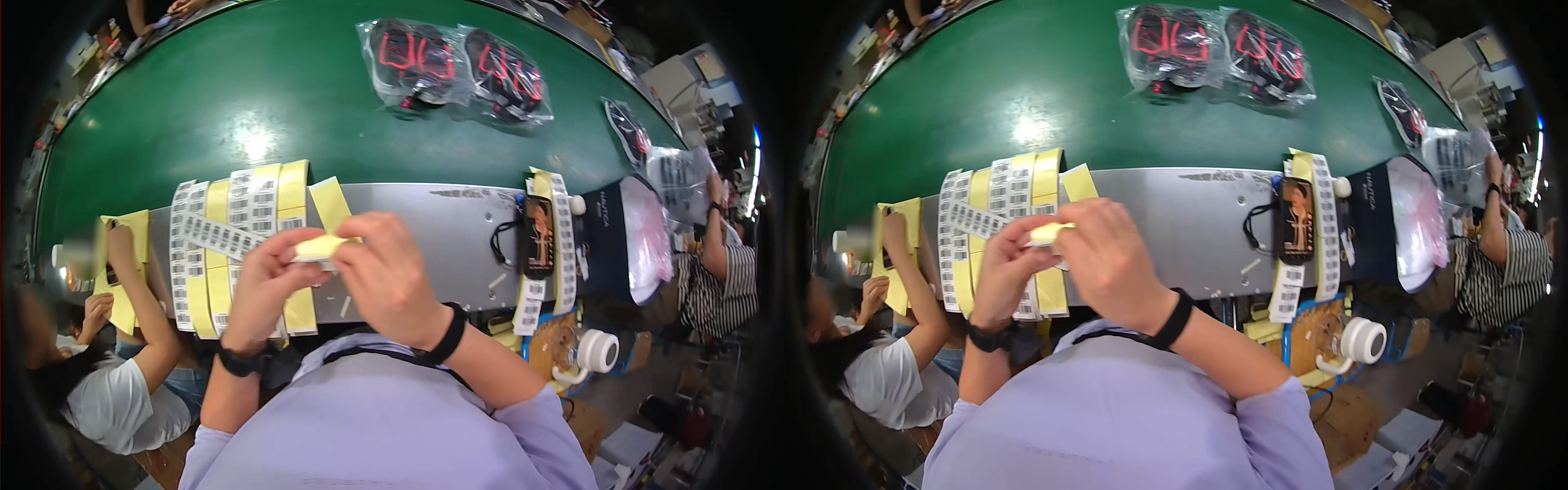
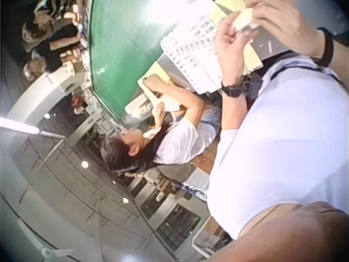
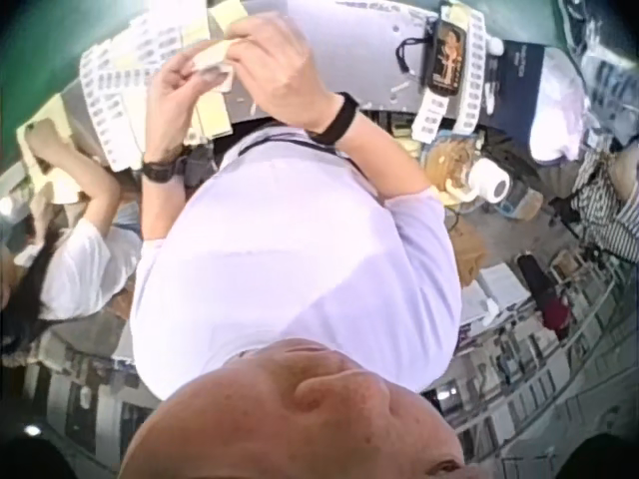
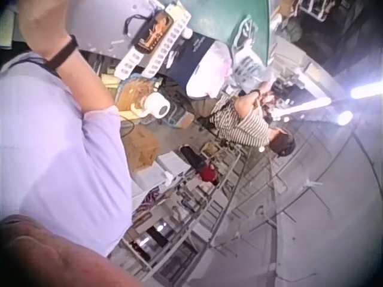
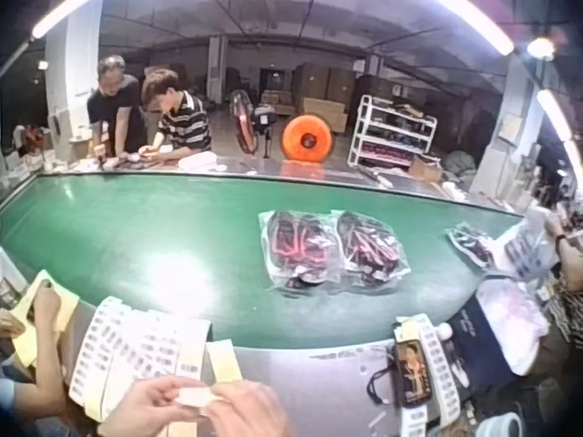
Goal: The recorder is applying barcode labels to plastic bags containing shoes on an assembly line.
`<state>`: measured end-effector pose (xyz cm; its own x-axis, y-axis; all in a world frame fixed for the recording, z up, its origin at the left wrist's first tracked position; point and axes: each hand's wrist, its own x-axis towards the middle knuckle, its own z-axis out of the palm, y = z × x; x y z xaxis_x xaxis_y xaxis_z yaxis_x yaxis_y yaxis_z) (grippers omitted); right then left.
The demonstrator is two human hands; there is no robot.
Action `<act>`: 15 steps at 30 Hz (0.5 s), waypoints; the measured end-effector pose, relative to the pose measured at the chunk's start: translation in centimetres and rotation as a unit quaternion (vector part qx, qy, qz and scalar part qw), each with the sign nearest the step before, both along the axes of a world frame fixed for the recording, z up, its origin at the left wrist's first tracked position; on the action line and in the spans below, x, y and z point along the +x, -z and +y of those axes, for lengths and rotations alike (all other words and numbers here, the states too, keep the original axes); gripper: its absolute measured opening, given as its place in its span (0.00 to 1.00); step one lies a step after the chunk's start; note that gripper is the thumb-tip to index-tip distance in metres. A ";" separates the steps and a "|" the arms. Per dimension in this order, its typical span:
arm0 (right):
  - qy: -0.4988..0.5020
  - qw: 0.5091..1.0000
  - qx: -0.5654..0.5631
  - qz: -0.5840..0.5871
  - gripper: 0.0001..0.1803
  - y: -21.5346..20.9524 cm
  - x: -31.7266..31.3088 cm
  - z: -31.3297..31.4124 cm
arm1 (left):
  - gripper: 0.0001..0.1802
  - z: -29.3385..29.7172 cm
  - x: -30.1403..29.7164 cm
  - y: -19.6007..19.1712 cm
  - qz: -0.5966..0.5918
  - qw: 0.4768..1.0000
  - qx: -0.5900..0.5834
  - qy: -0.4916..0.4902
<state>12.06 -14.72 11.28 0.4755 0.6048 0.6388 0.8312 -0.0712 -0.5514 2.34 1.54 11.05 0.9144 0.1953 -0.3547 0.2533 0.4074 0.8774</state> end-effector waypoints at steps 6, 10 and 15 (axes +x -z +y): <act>-0.030 0.988 0.120 0.089 0.09 -2.1 -2.5 1.4 | 0.24 2.0 -3.5 -2.2 0.014 0.996 0.091 -0.015; -0.008 0.979 0.109 0.172 0.08 -1.8 -2.6 -1.2 | 0.11 6.3 -12.3 -0.3 0.042 0.975 0.216 -0.007; -0.001 0.972 0.005 0.235 0.16 1.3 -1.7 -6.1 | 0.24 9.2 -26.3 8.6 0.258 0.915 0.309 -0.028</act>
<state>10.37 -20.84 9.97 0.7151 0.6006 0.3577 0.4876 -0.0620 -0.8708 -23.95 10.70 2.44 0.6386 0.5462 -0.5421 0.6928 -0.1015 0.7139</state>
